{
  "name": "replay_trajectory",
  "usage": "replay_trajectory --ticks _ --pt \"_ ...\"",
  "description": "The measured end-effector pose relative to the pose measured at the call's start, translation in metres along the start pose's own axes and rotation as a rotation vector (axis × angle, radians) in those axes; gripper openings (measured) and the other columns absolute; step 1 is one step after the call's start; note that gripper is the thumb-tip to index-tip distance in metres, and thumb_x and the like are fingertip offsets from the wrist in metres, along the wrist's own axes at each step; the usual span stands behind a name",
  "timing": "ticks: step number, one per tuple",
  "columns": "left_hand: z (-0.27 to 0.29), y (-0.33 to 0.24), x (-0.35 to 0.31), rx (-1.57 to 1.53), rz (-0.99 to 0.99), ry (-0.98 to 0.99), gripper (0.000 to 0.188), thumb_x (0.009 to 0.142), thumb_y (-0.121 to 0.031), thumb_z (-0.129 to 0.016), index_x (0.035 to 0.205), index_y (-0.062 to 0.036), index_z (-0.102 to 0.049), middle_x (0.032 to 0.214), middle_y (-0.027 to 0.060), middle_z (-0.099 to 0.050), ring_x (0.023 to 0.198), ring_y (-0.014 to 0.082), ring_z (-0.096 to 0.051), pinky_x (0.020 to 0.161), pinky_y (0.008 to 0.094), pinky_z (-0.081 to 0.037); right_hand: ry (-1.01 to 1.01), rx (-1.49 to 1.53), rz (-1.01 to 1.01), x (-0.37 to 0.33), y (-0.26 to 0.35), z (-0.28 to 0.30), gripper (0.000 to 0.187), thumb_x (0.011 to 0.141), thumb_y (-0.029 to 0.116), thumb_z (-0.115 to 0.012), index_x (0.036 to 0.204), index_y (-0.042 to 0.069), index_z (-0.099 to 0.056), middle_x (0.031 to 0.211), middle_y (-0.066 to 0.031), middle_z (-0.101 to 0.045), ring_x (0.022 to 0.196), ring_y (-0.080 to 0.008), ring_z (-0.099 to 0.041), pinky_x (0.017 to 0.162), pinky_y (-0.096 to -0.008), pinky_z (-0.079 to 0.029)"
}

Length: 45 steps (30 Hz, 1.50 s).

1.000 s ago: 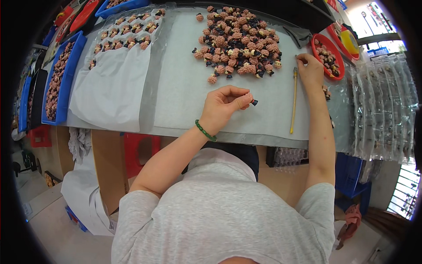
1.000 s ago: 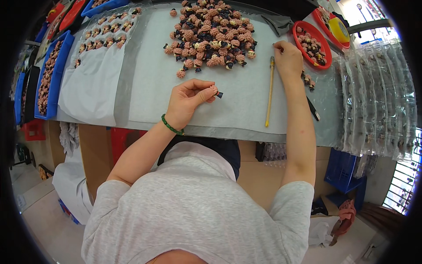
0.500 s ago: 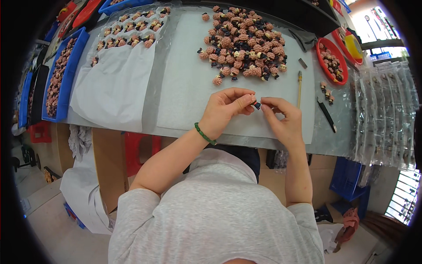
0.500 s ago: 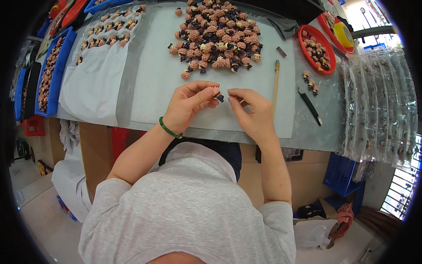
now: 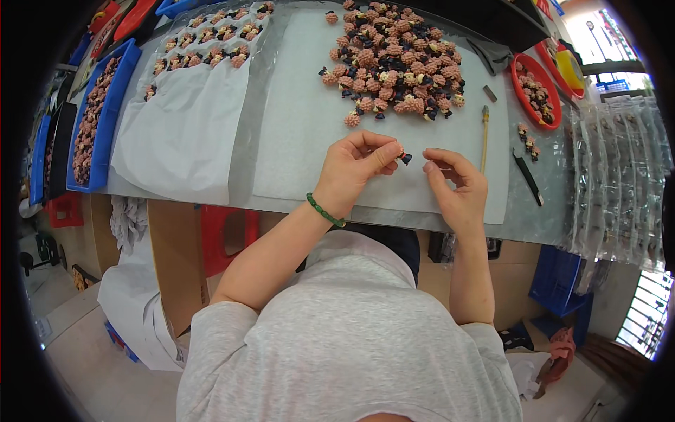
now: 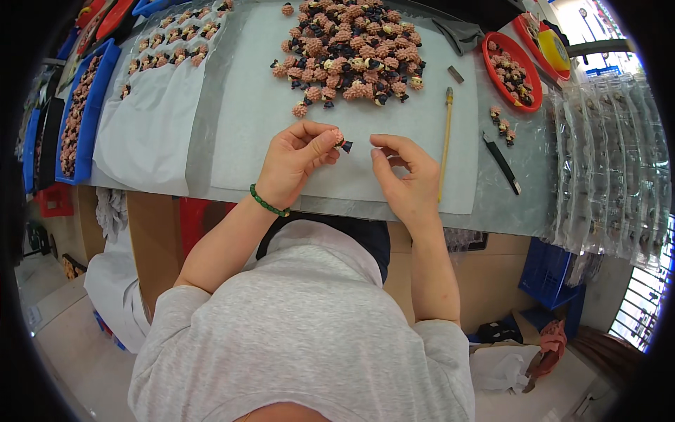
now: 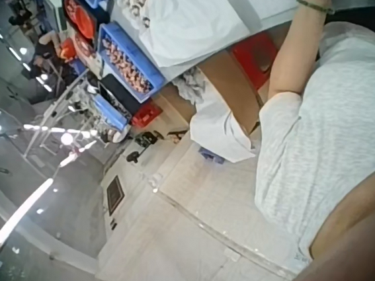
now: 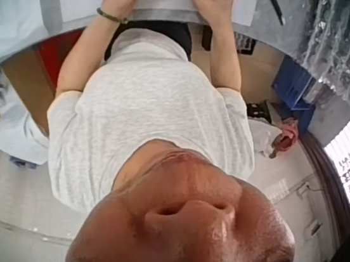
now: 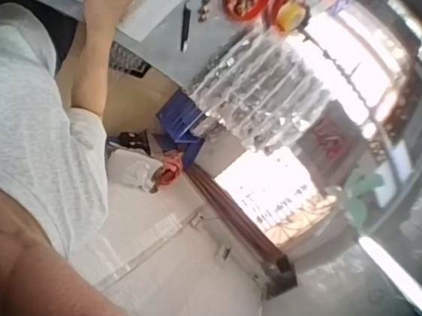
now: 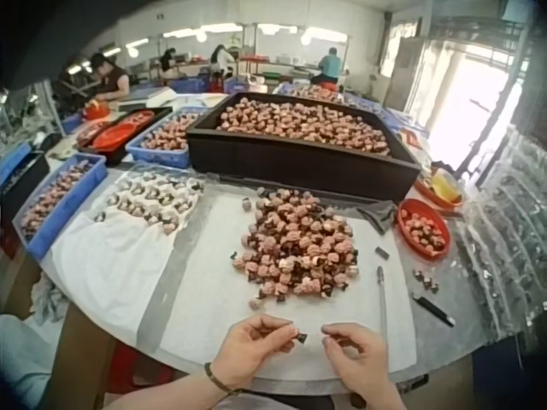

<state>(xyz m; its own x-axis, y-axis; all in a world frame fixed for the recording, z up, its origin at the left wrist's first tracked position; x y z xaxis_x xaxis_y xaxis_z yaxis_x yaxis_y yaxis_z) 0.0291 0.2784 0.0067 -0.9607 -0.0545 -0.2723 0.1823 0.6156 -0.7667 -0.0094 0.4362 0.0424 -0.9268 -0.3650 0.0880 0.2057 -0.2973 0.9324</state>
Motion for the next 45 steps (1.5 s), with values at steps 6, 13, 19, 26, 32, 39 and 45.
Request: replay_trajectory --ticks 6,13,19,26,32,39,45 --pt "-0.012 0.005 0.003 0.021 -0.013 0.036 0.018 0.078 -0.011 -0.062 0.091 0.0004 -0.056 0.083 0.0059 -0.059 0.072 0.0111 -0.057 0.066 0.0227 -0.047 -0.483 -0.562 0.178 0.011 -0.010 0.067 0.020 0.075 0.001 -0.058 0.094 0.003 -0.060 0.092 -0.0059 -0.062 0.084 -0.0142 -0.057 0.071 -0.0258 -0.045" --pt "-0.021 0.014 0.007 0.042 -0.012 0.092 0.022 0.080 -0.010 -0.060 0.098 0.0019 -0.055 0.085 0.0064 -0.059 0.074 0.0120 -0.057 0.068 0.0239 -0.047 -0.663 -0.850 0.091 0.007 -0.040 0.143 0.022 0.073 0.004 -0.060 0.095 0.005 -0.061 0.094 -0.0100 -0.061 0.085 -0.0192 -0.058 0.070 -0.0276 -0.044" --pt "-0.017 0.016 0.006 0.117 -0.033 0.121 0.030 0.083 -0.011 -0.056 0.110 0.0018 -0.053 0.090 0.0077 -0.059 0.078 0.0133 -0.057 0.071 0.0247 -0.047 -0.477 -0.931 0.106 0.001 -0.066 0.155 0.019 0.076 0.004 -0.057 0.095 0.004 -0.059 0.093 -0.0133 -0.060 0.082 -0.0282 -0.057 0.073 -0.0332 -0.044" --pt "-0.017 0.017 0.007 0.048 -0.062 0.129 0.027 0.084 -0.009 -0.054 0.107 0.0029 -0.053 0.095 0.0088 -0.060 0.083 0.0140 -0.058 0.076 0.0253 -0.047 -0.498 -0.712 0.187 0.006 0.003 0.102 0.021 0.085 0.010 -0.050 0.102 0.001 -0.057 0.086 -0.0118 -0.059 0.072 -0.0203 -0.057 0.064 -0.0281 -0.044" --pt "-0.018 0.016 0.005 0.024 -0.081 0.127 0.029 0.083 -0.008 -0.054 0.110 0.0034 -0.050 0.097 0.0093 -0.059 0.084 0.0144 -0.058 0.076 0.0258 -0.048 -0.033 -0.616 0.437 0.008 0.032 0.032 0.019 0.079 0.007 -0.057 0.096 0.001 -0.058 0.078 -0.0116 -0.055 0.064 -0.0219 -0.055 0.057 -0.0283 -0.044" --pt "-0.018 0.016 0.005 0.026 -0.096 0.163 0.025 0.082 -0.004 -0.054 0.106 0.0038 -0.051 0.097 0.0094 -0.058 0.089 0.0149 -0.056 0.080 0.0282 -0.048 0.078 -0.824 0.608 0.008 0.040 0.015 0.026 0.069 0.010 -0.065 0.093 0.002 -0.059 0.076 -0.0082 -0.056 0.064 -0.0220 -0.055 0.054 -0.0309 -0.044" --pt "-0.019 0.016 0.006 0.032 -0.090 0.172 0.025 0.082 -0.002 -0.054 0.106 0.0036 -0.051 0.098 0.0097 -0.057 0.090 0.0150 -0.055 0.082 0.0293 -0.048 0.108 -0.932 0.678 0.009 0.040 0.012 0.030 0.064 0.014 -0.068 0.092 0.005 -0.059 0.071 -0.0042 -0.053 0.062 -0.0184 -0.052 0.051 -0.0296 -0.042"
Point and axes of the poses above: each hand's wrist, its own x-axis towards the middle knuckle, its own z-axis out of the back of the hand, y = z × x, the point moved 4 cm from there along x, towards the middle knuckle
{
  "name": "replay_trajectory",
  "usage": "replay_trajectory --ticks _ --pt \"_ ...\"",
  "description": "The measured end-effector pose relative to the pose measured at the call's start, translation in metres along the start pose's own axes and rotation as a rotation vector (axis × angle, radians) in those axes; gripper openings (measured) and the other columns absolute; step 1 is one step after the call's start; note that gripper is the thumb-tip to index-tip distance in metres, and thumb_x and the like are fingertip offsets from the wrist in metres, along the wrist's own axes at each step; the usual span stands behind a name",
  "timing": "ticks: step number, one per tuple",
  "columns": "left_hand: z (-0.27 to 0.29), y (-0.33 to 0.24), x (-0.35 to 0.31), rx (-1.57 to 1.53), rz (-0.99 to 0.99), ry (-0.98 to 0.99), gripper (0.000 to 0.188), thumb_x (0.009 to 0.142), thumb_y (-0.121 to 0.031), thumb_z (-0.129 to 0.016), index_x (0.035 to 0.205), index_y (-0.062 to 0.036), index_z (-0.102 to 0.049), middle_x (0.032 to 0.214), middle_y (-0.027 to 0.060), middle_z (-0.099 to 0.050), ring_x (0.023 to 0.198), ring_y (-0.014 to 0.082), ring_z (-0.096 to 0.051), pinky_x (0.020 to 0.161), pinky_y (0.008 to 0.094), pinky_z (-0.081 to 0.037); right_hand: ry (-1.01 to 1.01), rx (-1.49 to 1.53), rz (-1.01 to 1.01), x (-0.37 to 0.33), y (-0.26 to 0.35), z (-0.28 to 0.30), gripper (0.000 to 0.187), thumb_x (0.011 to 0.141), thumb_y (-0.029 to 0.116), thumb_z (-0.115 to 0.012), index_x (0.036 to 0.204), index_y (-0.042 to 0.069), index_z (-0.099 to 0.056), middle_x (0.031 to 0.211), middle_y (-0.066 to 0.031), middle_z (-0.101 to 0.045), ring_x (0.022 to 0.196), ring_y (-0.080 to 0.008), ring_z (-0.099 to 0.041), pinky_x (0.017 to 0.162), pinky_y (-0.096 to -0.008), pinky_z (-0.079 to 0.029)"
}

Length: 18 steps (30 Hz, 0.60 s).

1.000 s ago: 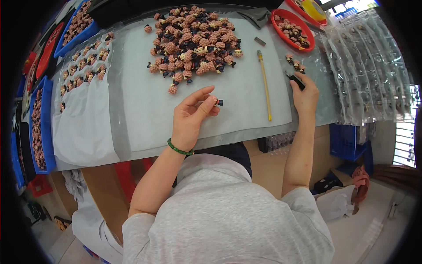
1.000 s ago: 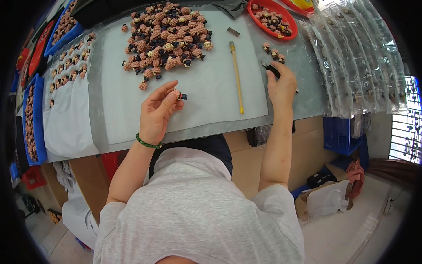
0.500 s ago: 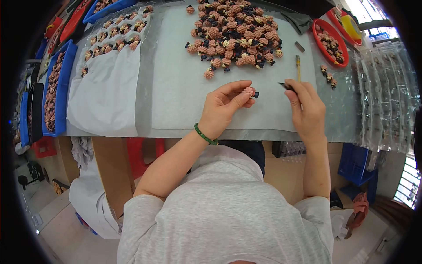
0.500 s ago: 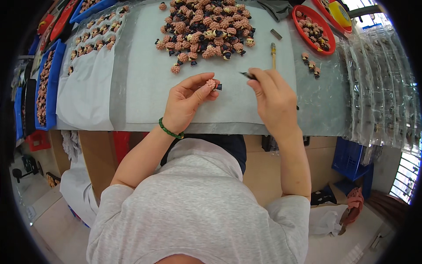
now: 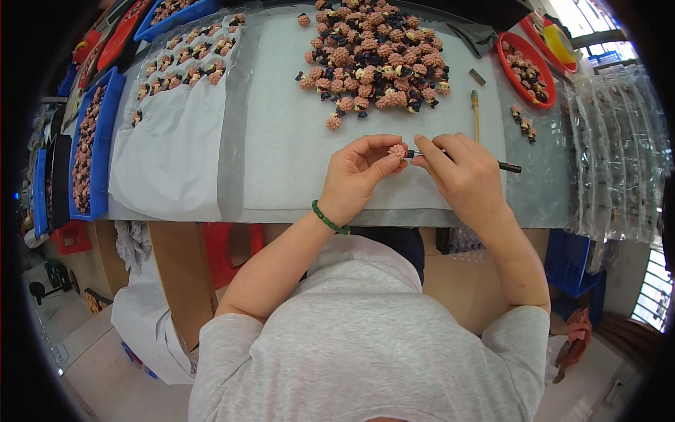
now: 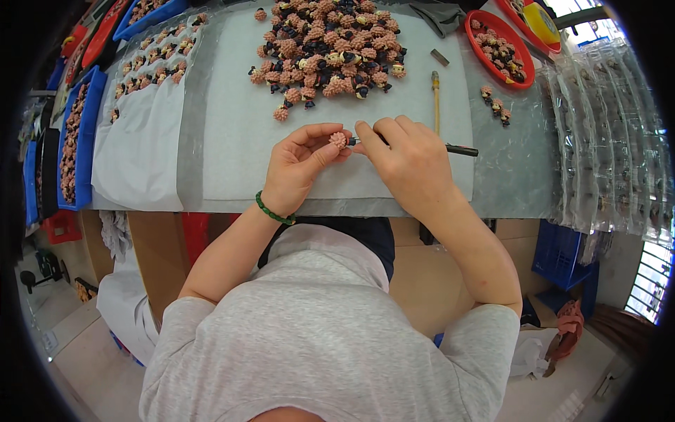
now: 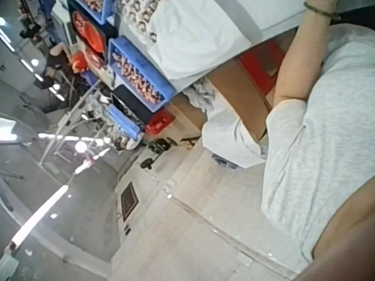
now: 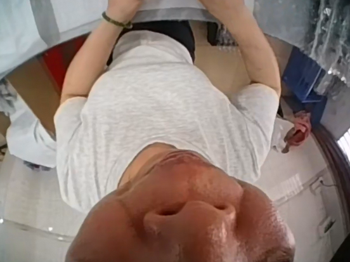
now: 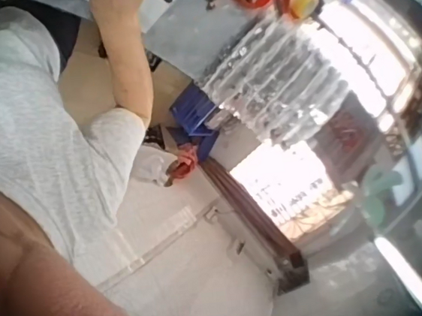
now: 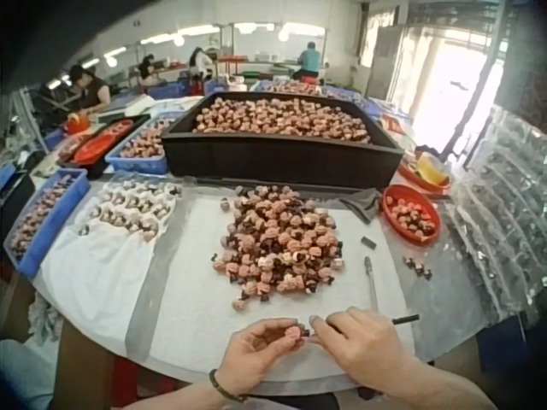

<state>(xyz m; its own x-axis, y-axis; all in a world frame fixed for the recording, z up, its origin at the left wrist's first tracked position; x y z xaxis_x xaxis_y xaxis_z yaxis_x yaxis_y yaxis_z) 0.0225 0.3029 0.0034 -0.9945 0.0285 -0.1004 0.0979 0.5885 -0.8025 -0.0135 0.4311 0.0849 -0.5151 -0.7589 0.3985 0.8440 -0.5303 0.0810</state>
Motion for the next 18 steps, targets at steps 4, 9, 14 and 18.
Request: replay_trajectory --ticks 4,9,14,18 --pt "-0.0007 0.0002 -0.0005 0.005 -0.017 0.001 0.024 0.081 0.000 -0.054 0.105 0.0036 -0.052 0.097 0.0094 -0.058 0.090 0.0149 -0.056 0.082 0.0294 -0.048 0.028 -0.080 0.032 0.0031 0.0012 0.0017 0.029 0.063 0.016 -0.068 0.089 0.005 -0.059 0.071 -0.0028 -0.052 0.062 -0.0170 -0.052 0.051 -0.0285 -0.042" --pt "-0.0001 0.0011 -0.0010 0.021 -0.015 0.004 0.024 0.081 0.001 -0.054 0.104 0.0037 -0.053 0.096 0.0092 -0.058 0.089 0.0147 -0.056 0.082 0.0283 -0.047 0.019 -0.086 0.056 0.0028 -0.0003 0.0001 0.028 0.063 0.017 -0.068 0.087 0.006 -0.059 0.070 -0.0026 -0.052 0.062 -0.0167 -0.052 0.051 -0.0286 -0.042" --pt "0.0003 0.0015 -0.0010 0.013 -0.009 0.008 0.025 0.080 0.001 -0.054 0.105 0.0036 -0.053 0.096 0.0096 -0.059 0.089 0.0149 -0.056 0.081 0.0273 -0.047 0.025 -0.078 0.068 0.0025 0.0001 0.0005 0.026 0.064 0.017 -0.068 0.085 0.006 -0.059 0.069 -0.0025 -0.052 0.061 -0.0167 -0.052 0.050 -0.0287 -0.042" --pt "0.0003 0.0014 -0.0008 0.005 -0.005 -0.001 0.024 0.081 0.001 -0.053 0.105 0.0039 -0.053 0.096 0.0100 -0.059 0.088 0.0157 -0.057 0.080 0.0278 -0.048 0.023 -0.062 0.070 0.0025 0.0005 0.0009 0.022 0.064 0.015 -0.068 0.082 0.007 -0.058 0.068 -0.0019 -0.051 0.059 -0.0166 -0.051 0.050 -0.0288 -0.042"
Point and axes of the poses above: each hand's wrist, its own x-axis towards the middle knuckle, its own z-axis out of the back of the hand, y = z × x, the point moved 4 cm from there along x, towards the middle knuckle
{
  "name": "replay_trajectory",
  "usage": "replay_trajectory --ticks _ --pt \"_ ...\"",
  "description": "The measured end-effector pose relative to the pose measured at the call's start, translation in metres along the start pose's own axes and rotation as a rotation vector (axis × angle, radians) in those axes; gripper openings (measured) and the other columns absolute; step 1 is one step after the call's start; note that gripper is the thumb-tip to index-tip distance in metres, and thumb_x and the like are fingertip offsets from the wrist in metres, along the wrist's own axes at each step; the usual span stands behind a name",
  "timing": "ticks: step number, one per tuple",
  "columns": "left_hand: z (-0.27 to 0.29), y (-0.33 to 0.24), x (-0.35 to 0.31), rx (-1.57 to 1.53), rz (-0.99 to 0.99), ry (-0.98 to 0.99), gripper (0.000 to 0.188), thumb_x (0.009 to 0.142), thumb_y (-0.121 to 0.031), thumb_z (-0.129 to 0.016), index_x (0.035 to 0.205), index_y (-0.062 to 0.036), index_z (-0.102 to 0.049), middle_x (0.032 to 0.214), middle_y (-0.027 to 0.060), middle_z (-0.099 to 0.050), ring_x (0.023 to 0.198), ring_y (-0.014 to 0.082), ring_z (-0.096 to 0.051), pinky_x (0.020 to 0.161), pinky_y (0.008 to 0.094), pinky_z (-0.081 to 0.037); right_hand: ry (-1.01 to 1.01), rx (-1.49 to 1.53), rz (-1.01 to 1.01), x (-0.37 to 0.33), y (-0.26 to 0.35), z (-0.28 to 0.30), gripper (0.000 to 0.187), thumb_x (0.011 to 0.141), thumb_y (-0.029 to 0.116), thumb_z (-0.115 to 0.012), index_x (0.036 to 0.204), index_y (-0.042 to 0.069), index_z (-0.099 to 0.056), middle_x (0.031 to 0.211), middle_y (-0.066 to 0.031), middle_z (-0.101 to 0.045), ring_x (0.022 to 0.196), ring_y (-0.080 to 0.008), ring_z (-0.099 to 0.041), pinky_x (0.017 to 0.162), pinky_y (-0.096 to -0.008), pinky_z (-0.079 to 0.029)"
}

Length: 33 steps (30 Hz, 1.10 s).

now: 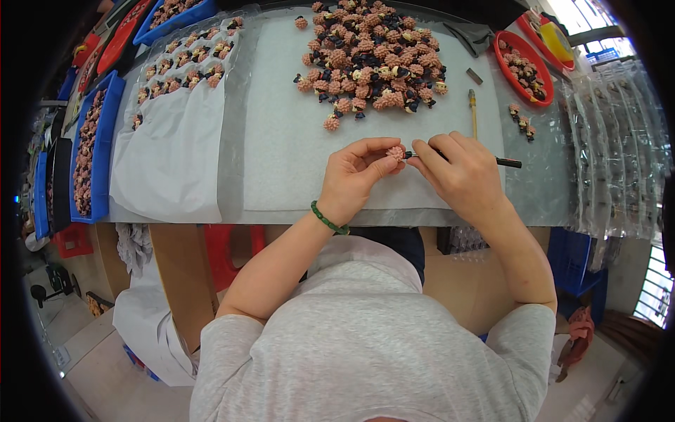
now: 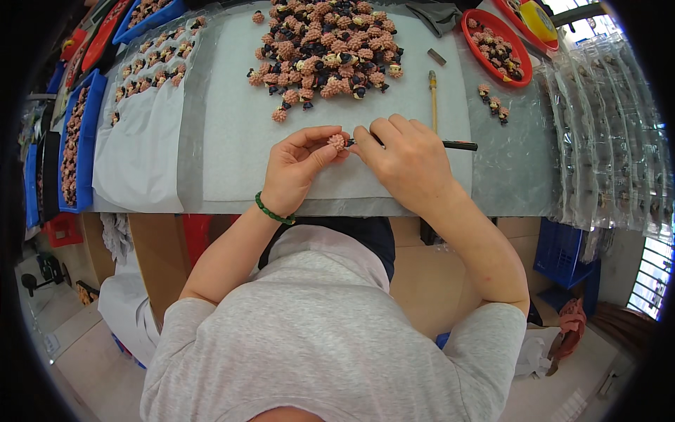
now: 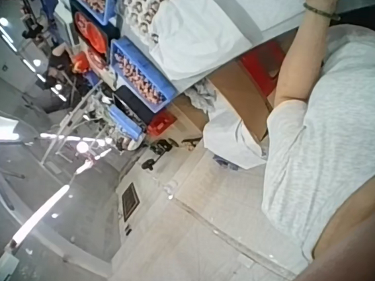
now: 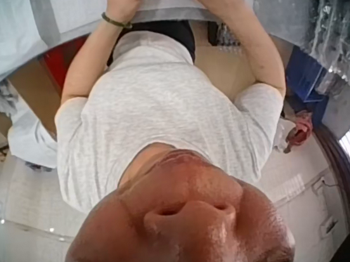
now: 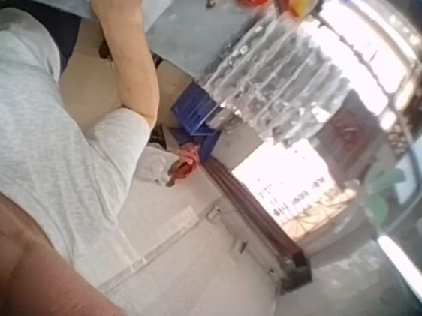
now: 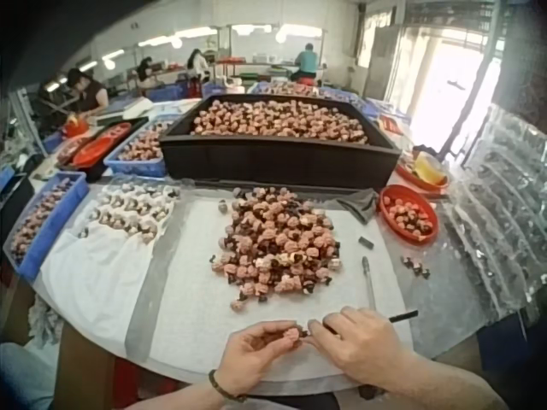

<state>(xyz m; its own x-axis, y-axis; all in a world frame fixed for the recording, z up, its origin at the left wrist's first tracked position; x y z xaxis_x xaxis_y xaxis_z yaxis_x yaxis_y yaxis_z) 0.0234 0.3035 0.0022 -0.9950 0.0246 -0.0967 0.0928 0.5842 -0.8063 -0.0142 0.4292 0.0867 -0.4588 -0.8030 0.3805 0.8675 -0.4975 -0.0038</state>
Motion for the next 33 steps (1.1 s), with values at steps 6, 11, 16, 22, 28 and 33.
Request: replay_trajectory --ticks 6,11,16,22,28,33 --pt "0.0004 0.0000 0.0004 -0.004 0.009 -0.006 0.024 0.081 0.001 -0.053 0.104 0.0041 -0.053 0.096 0.0106 -0.059 0.087 0.0167 -0.057 0.078 0.0281 -0.049 -0.027 0.010 0.018 -0.0002 0.0002 0.0001 0.019 0.064 0.014 -0.068 0.078 0.007 -0.057 0.067 -0.0010 -0.050 0.058 -0.0159 -0.050 0.048 -0.0287 -0.041" --pt "0.0012 0.0011 0.0012 -0.006 0.009 -0.007 0.023 0.081 0.001 -0.053 0.104 0.0042 -0.053 0.096 0.0107 -0.059 0.085 0.0172 -0.058 0.078 0.0280 -0.049 -0.056 0.025 0.026 -0.0007 0.0015 0.0011 0.016 0.064 0.012 -0.068 0.075 0.007 -0.057 0.066 -0.0008 -0.050 0.057 -0.0156 -0.049 0.048 -0.0285 -0.040" --pt "0.0017 0.0012 0.0013 -0.016 0.007 -0.011 0.023 0.081 0.001 -0.053 0.104 0.0043 -0.053 0.095 0.0107 -0.059 0.085 0.0169 -0.058 0.078 0.0280 -0.049 -0.061 0.030 0.017 -0.0021 0.0010 0.0006 0.018 0.063 0.011 -0.069 0.077 0.006 -0.058 0.067 -0.0015 -0.051 0.058 -0.0158 -0.050 0.048 -0.0281 -0.040" --pt "0.0003 0.0001 0.0006 0.001 0.002 0.003 0.024 0.081 0.001 -0.053 0.104 0.0043 -0.053 0.094 0.0102 -0.059 0.086 0.0160 -0.057 0.078 0.0284 -0.049 -0.062 0.019 -0.002 -0.0039 -0.0001 -0.0013 0.024 0.062 0.015 -0.069 0.081 0.005 -0.057 0.069 -0.0020 -0.052 0.059 -0.0163 -0.051 0.049 -0.0280 -0.041" --pt "0.0005 0.0005 0.0005 0.000 -0.005 -0.002 0.023 0.081 0.001 -0.054 0.104 0.0043 -0.054 0.094 0.0097 -0.059 0.086 0.0154 -0.057 0.078 0.0286 -0.049 -0.041 0.053 0.008 -0.0031 0.0010 0.0007 0.019 0.063 0.013 -0.069 0.077 0.006 -0.058 0.067 -0.0023 -0.052 0.058 -0.0164 -0.051 0.048 -0.0284 -0.041" --pt "0.0004 -0.0002 0.0002 0.001 -0.003 -0.002 0.023 0.080 0.001 -0.054 0.103 0.0042 -0.054 0.094 0.0094 -0.059 0.086 0.0149 -0.056 0.078 0.0286 -0.049 -0.054 0.057 0.002 -0.0042 0.0006 0.0001 0.017 0.064 0.012 -0.069 0.076 0.006 -0.058 0.067 -0.0024 -0.052 0.058 -0.0166 -0.051 0.048 -0.0286 -0.041"
Point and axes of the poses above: each hand's wrist, its own x-axis towards the middle knuckle, its own z-axis out of the back of the hand, y = z × x, the point moved 4 cm from there along x, towards the middle knuckle
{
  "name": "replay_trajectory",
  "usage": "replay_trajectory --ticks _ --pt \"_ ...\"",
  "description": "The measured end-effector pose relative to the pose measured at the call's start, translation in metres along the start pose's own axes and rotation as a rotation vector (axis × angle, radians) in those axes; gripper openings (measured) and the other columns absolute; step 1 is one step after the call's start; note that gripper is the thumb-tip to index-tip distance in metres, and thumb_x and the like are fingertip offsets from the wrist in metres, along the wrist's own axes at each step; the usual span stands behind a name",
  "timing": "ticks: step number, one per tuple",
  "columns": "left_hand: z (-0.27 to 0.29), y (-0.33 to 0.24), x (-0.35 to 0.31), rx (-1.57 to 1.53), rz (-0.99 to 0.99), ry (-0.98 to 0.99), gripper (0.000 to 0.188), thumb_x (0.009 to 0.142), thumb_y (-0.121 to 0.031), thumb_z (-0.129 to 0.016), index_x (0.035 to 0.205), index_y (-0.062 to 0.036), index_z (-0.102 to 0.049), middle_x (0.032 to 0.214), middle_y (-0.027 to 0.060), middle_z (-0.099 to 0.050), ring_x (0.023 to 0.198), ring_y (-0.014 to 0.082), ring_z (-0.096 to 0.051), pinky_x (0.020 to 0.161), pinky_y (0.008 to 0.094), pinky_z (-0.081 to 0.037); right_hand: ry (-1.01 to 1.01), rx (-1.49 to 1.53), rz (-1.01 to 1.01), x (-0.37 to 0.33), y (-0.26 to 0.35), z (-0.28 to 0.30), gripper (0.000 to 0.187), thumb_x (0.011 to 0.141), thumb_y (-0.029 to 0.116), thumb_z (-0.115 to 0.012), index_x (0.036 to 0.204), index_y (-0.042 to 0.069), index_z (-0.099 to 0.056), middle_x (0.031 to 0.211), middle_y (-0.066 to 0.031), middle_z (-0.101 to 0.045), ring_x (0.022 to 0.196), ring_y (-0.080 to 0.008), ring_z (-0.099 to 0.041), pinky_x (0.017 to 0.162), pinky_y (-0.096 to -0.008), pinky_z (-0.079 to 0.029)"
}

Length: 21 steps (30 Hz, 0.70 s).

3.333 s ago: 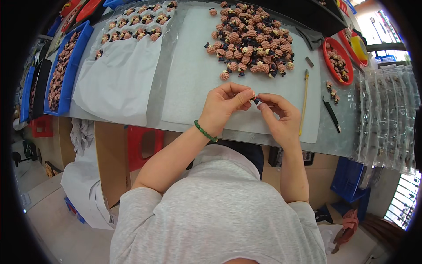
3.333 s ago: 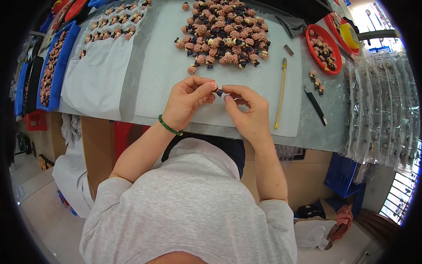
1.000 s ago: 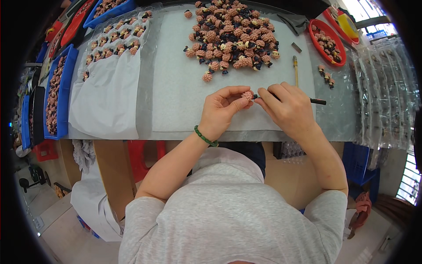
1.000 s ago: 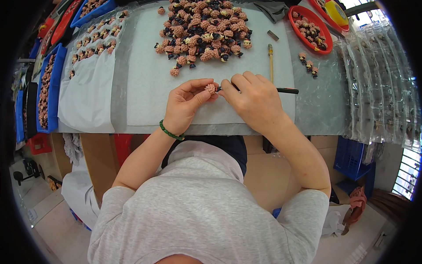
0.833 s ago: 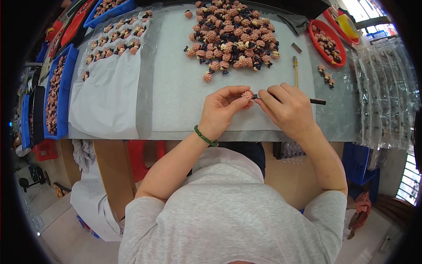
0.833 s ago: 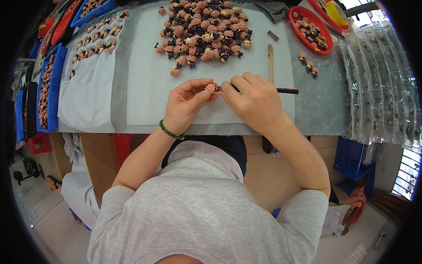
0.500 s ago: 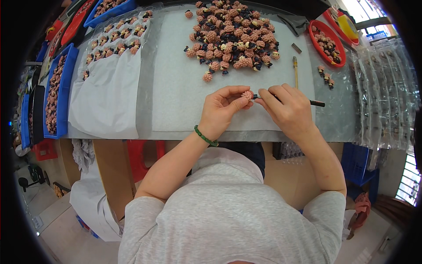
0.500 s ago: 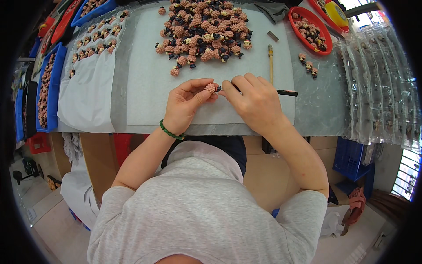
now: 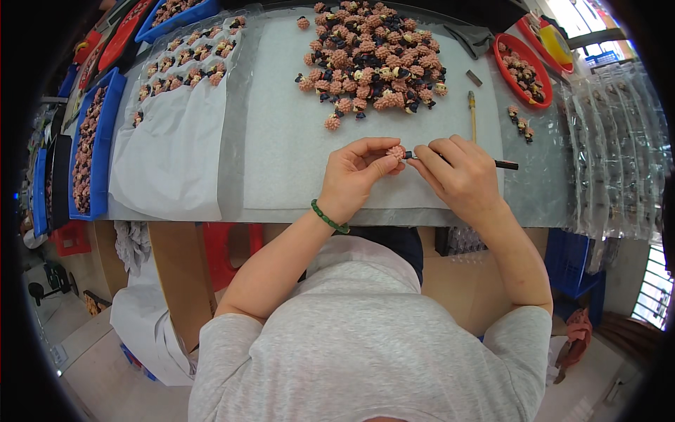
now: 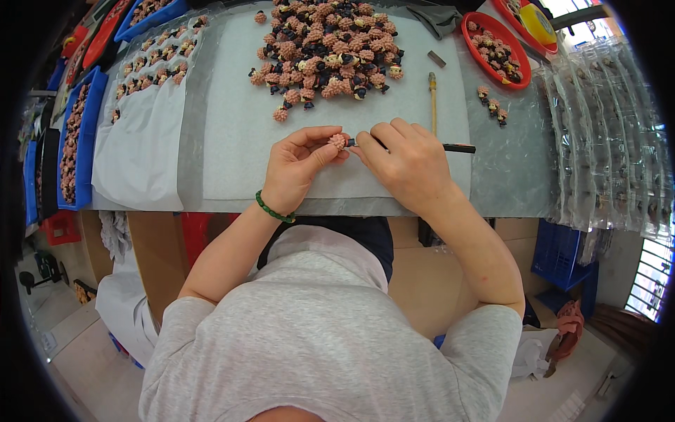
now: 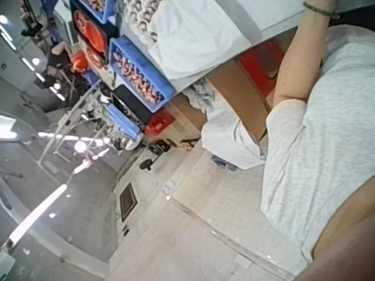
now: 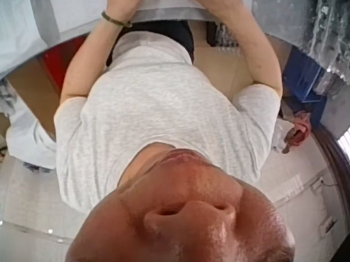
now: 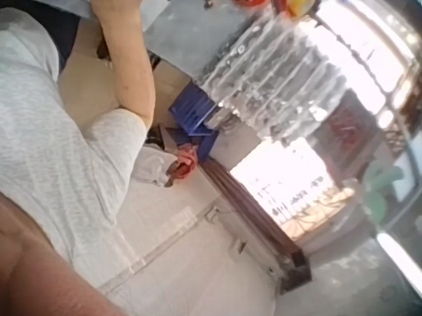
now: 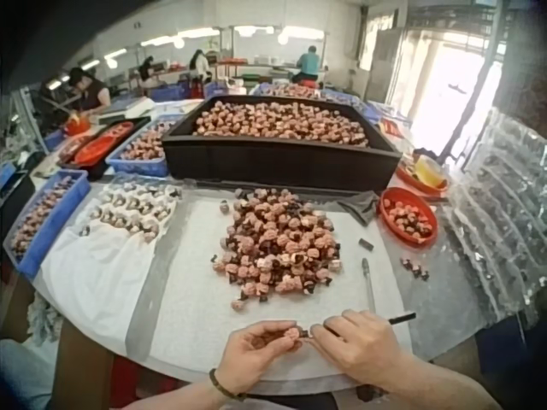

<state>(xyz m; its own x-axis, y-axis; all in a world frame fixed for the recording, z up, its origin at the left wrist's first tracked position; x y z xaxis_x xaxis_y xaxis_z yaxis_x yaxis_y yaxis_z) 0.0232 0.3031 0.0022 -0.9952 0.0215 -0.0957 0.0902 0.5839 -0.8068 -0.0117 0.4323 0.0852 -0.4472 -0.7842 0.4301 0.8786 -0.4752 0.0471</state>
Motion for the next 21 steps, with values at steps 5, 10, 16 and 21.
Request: replay_trajectory --ticks 5,10,16,21 --pt "-0.0001 -0.0002 -0.0003 0.008 -0.004 0.004 0.023 0.080 0.000 -0.054 0.103 0.0039 -0.054 0.094 0.0091 -0.059 0.086 0.0147 -0.056 0.078 0.0289 -0.049 -0.032 0.006 -0.028 -0.0008 -0.0015 -0.0012 0.017 0.064 0.012 -0.069 0.077 0.006 -0.058 0.068 -0.0027 -0.053 0.058 -0.0172 -0.052 0.048 -0.0289 -0.041" --pt "0.0009 0.0005 -0.0003 0.004 -0.010 0.000 0.023 0.080 0.000 -0.055 0.103 0.0040 -0.054 0.093 0.0090 -0.059 0.086 0.0144 -0.057 0.078 0.0288 -0.050 0.004 0.041 -0.021 -0.0006 -0.0010 -0.0010 0.017 0.065 0.012 -0.068 0.079 0.005 -0.059 0.066 -0.0031 -0.053 0.057 -0.0175 -0.052 0.048 -0.0291 -0.042" --pt "-0.0009 -0.0007 0.0000 0.019 0.000 -0.007 0.023 0.080 0.001 -0.056 0.102 0.0040 -0.055 0.093 0.0087 -0.059 0.085 0.0142 -0.057 0.078 0.0282 -0.050 -0.033 0.083 -0.049 -0.0027 -0.0038 -0.0022 0.016 0.068 0.013 -0.068 0.079 0.005 -0.059 0.067 -0.0039 -0.054 0.057 -0.0182 -0.053 0.048 -0.0295 -0.042" --pt "-0.0006 -0.0007 -0.0003 0.009 -0.012 -0.007 0.023 0.079 0.001 -0.056 0.101 0.0040 -0.055 0.092 0.0084 -0.059 0.085 0.0142 -0.057 0.077 0.0282 -0.050 -0.006 0.068 -0.068 -0.0025 -0.0034 -0.0032 0.017 0.068 0.014 -0.067 0.081 0.005 -0.060 0.068 -0.0042 -0.054 0.058 -0.0186 -0.054 0.048 -0.0294 -0.042"
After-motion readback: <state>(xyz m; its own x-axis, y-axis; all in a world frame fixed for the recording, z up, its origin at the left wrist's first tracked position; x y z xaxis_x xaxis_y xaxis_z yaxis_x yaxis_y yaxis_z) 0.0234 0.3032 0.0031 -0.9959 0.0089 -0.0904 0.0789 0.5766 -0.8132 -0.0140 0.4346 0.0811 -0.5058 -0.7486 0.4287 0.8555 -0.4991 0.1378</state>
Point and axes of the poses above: each hand's wrist, its own x-axis towards the middle knuckle, its own z-axis out of the back of the hand, y = z × x, the point moved 4 cm from there along x, towards the middle knuckle
